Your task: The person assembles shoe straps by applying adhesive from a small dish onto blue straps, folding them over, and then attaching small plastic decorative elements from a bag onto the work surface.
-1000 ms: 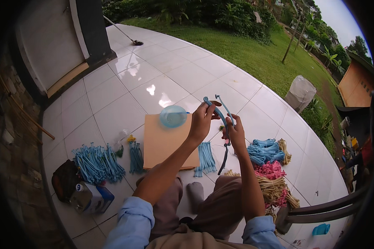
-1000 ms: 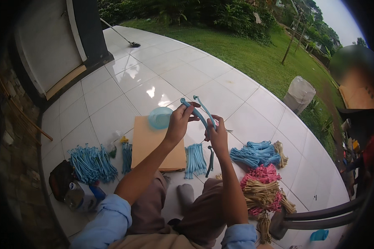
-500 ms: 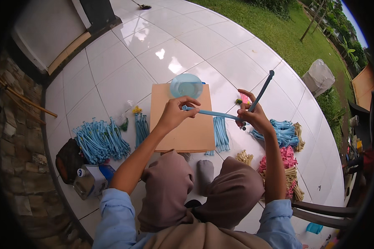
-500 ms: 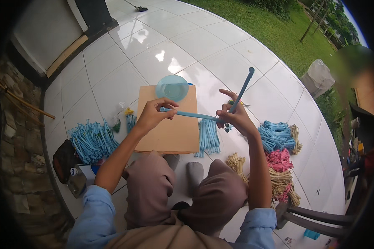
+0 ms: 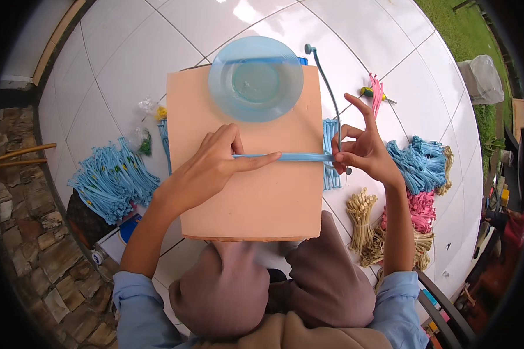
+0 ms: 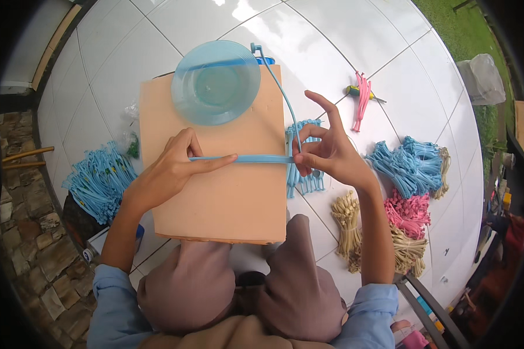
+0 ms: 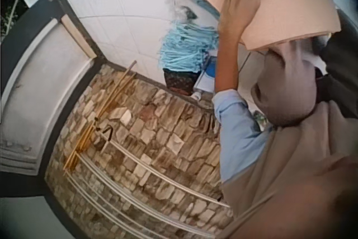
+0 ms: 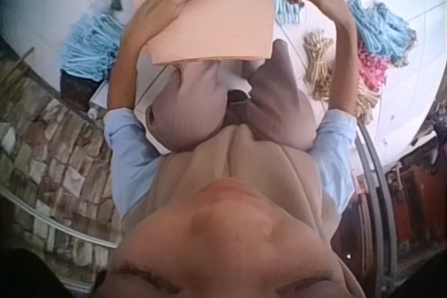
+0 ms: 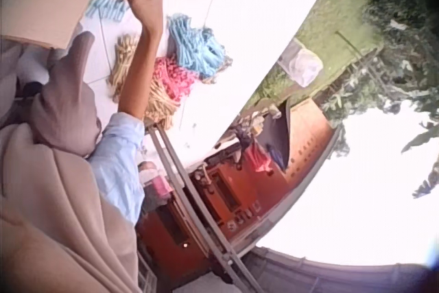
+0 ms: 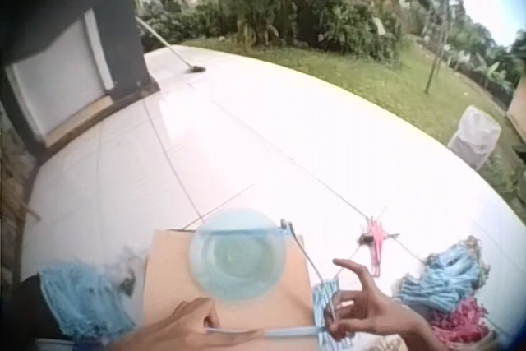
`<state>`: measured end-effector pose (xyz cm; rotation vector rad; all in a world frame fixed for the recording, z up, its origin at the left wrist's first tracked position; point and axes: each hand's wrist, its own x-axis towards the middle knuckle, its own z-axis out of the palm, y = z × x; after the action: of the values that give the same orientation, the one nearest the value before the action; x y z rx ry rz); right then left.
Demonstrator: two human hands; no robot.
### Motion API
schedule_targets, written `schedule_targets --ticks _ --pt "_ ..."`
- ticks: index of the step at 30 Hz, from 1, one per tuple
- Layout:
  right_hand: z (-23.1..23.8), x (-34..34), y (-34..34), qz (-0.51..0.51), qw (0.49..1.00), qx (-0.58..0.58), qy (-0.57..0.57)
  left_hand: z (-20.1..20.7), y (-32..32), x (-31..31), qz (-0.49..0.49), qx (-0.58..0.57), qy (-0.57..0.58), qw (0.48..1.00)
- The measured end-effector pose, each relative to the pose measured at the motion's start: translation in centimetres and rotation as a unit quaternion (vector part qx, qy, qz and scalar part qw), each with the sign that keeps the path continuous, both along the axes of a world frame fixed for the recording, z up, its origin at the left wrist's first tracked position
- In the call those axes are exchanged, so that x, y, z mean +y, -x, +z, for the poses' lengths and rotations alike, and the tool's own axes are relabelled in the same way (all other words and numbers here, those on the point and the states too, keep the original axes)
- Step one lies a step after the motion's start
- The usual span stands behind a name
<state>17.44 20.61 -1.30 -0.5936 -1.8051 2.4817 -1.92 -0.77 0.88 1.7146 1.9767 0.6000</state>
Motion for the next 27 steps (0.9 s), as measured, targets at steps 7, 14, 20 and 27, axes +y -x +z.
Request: schedule_targets --ticks 7,14,20,27 --pt "-1.1 0.5 0.8 -0.022 1.0 0.016 -0.005 0.0 1.1 1.3 -0.017 0.007 0.038 0.999" --pt "-1.2 0.6 1.1 -0.005 1.0 0.019 -0.002 0.4 0.8 0.9 -0.032 0.05 0.015 0.998" --pt "-1.6 0.5 0.9 -0.002 1.0 0.01 -0.02 0.5 1.1 0.6 -0.056 0.043 0.039 0.997" --pt "-2.1 -0.6 0.8 -0.053 0.996 0.053 -0.043 0.1 1.2 0.6 -0.038 0.029 0.035 0.998"
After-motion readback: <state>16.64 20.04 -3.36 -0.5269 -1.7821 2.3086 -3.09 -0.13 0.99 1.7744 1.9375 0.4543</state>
